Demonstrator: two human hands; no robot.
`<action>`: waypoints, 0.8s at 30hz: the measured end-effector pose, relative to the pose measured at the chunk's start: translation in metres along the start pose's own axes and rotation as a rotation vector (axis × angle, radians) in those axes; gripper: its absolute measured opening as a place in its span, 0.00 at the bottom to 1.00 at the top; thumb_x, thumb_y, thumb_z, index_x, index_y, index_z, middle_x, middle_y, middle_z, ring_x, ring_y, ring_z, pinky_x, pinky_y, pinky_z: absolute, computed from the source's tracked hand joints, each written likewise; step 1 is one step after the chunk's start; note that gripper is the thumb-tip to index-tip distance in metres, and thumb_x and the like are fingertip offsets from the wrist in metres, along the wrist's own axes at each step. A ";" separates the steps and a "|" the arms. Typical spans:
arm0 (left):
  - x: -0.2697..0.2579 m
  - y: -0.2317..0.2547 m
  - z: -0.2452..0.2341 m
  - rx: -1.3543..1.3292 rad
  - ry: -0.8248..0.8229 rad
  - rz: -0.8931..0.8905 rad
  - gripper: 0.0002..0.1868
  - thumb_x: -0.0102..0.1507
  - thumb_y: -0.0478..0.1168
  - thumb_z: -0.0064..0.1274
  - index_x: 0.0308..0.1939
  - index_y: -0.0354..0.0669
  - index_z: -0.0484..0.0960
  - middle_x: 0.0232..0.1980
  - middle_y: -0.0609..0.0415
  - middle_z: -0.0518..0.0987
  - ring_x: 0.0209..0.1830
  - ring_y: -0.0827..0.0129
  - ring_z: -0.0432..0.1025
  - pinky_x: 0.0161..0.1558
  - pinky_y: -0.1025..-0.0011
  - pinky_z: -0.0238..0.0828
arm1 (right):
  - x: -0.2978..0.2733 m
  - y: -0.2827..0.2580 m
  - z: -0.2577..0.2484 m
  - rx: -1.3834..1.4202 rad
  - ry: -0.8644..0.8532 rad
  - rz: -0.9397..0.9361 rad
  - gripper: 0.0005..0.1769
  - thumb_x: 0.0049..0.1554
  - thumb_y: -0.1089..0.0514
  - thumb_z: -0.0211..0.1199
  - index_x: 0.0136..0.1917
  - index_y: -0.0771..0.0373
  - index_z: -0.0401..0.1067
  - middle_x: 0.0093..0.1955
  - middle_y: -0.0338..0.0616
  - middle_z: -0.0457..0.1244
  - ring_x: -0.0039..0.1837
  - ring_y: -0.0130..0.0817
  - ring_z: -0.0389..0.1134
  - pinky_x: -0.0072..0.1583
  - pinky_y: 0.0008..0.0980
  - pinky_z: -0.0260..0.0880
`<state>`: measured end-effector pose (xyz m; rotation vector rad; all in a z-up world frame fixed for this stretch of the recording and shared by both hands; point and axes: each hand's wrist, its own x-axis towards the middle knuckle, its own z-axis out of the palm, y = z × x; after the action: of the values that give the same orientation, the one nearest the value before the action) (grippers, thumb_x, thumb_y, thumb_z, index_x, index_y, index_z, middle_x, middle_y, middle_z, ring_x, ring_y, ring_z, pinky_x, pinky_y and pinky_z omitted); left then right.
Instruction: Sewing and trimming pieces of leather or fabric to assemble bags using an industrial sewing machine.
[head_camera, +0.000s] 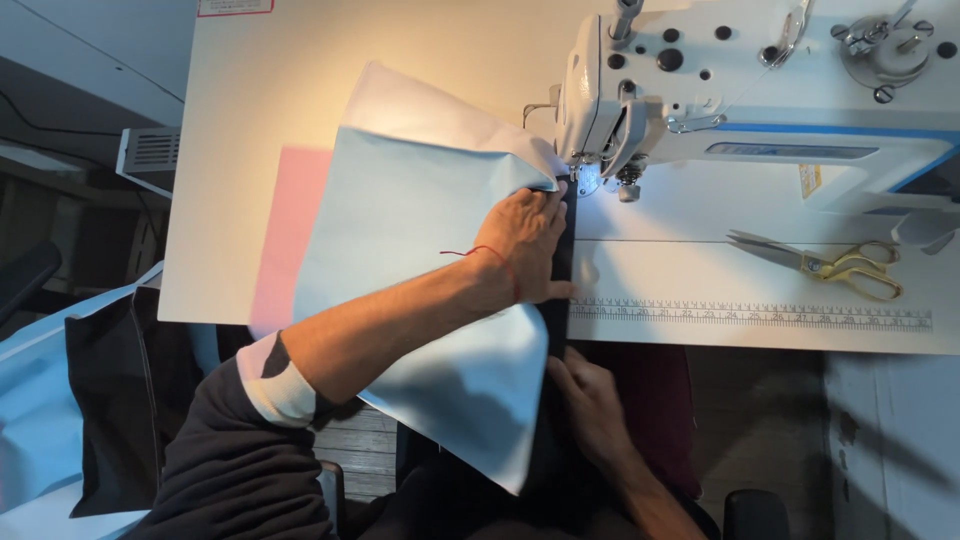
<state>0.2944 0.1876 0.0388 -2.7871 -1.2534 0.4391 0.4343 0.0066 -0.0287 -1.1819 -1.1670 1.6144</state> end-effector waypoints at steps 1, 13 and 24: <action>-0.001 0.001 -0.015 0.001 0.002 0.000 0.65 0.49 0.85 0.44 0.69 0.30 0.65 0.76 0.39 0.61 0.70 0.55 0.58 0.68 0.61 0.49 | -0.003 0.007 -0.010 -0.001 0.000 -0.002 0.19 0.68 0.52 0.52 0.47 0.70 0.73 0.43 0.39 0.63 0.43 0.24 0.62 0.44 0.27 0.64; -0.008 0.005 -0.017 -0.133 -0.179 -0.002 0.54 0.55 0.84 0.47 0.52 0.31 0.76 0.58 0.40 0.74 0.61 0.57 0.64 0.64 0.66 0.56 | -0.011 0.046 -0.043 -0.209 0.132 0.072 0.09 0.59 0.60 0.64 0.42 0.68 0.81 0.36 0.39 0.68 0.37 0.21 0.65 0.39 0.24 0.66; -0.021 -0.010 0.013 -0.272 0.219 0.039 0.52 0.50 0.63 0.66 0.65 0.30 0.67 0.75 0.35 0.62 0.61 0.58 0.69 0.64 0.65 0.62 | -0.008 0.086 -0.025 -0.004 0.232 -0.036 0.06 0.62 0.64 0.62 0.47 0.67 0.66 0.37 0.41 0.63 0.37 0.20 0.61 0.39 0.21 0.64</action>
<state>0.2703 0.1782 0.0325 -2.9797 -1.2960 -0.0414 0.4537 -0.0172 -0.1134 -1.3048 -1.0363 1.4062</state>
